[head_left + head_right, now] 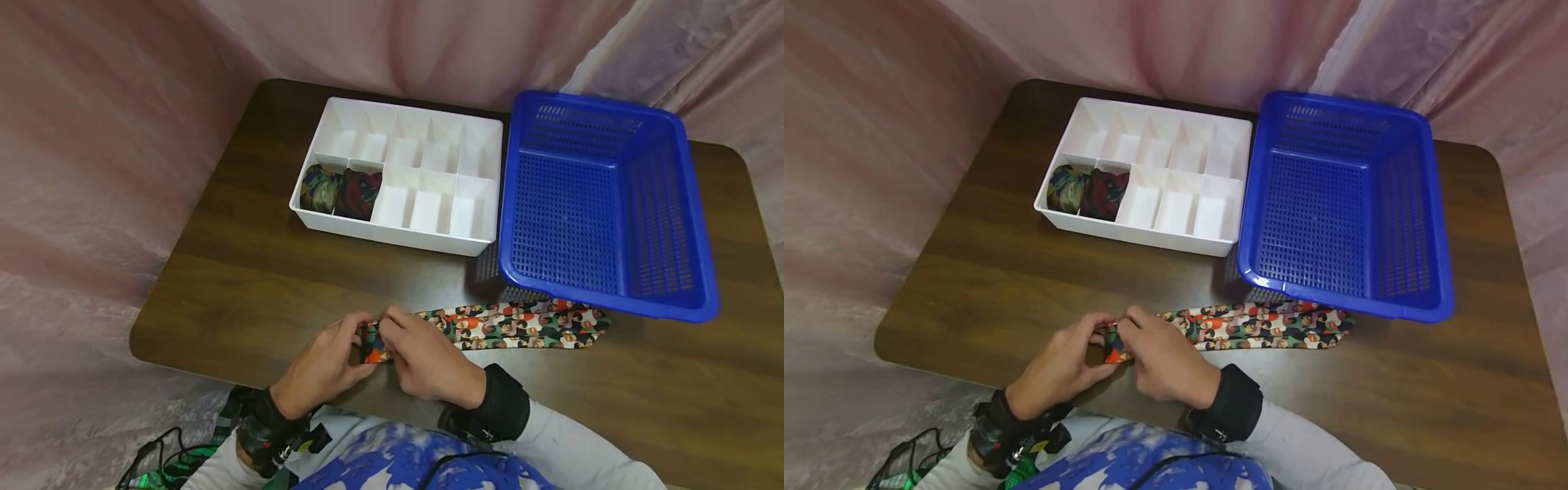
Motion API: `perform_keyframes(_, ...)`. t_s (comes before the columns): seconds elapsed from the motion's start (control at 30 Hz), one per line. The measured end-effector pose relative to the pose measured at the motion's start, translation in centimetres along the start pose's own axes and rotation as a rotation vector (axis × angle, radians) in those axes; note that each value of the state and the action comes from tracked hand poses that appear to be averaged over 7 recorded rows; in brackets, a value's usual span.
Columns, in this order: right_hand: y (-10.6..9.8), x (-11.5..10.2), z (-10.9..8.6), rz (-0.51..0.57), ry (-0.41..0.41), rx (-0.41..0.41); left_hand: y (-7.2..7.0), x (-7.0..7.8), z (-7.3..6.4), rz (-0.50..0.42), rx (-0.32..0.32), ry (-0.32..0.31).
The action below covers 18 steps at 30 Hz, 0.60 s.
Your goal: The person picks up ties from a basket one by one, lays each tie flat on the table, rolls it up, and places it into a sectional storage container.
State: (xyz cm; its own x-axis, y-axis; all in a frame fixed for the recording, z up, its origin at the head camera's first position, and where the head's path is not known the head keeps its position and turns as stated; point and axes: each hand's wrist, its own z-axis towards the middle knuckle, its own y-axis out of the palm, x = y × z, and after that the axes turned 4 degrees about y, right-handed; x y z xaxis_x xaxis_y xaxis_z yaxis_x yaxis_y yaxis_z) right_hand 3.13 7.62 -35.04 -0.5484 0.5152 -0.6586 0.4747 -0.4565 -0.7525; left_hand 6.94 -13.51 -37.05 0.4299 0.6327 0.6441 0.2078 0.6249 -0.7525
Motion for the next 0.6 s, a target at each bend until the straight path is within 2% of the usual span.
perform_keyframes(0.1,-0.3,-0.3,0.2,-0.05,-0.006,-0.01,-0.2,0.2,0.0,0.007,-0.001,-0.001)
perform_keyframes(0.2,-0.4,-0.6,0.3,-0.137,-0.05,0.011,-0.2,0.2,0.0,0.027,0.0,0.011)
perform_keyframes(0.37,-0.2,0.1,-0.1,-0.012,-0.016,0.029,0.0,0.3,0.0,0.018,0.0,0.005)
perform_keyframes(0.43,-0.2,0.2,-0.3,-0.034,-0.03,0.048,0.1,0.3,0.1,0.021,0.001,0.001)
perform_keyframes(0.5,-0.2,0.0,-0.2,-0.106,-0.073,0.076,0.1,0.4,0.1,0.029,0.006,0.007)
perform_keyframes(0.6,-0.8,-0.2,-0.7,-0.066,-0.065,0.068,-0.2,1.5,0.2,0.026,-0.011,-0.01)
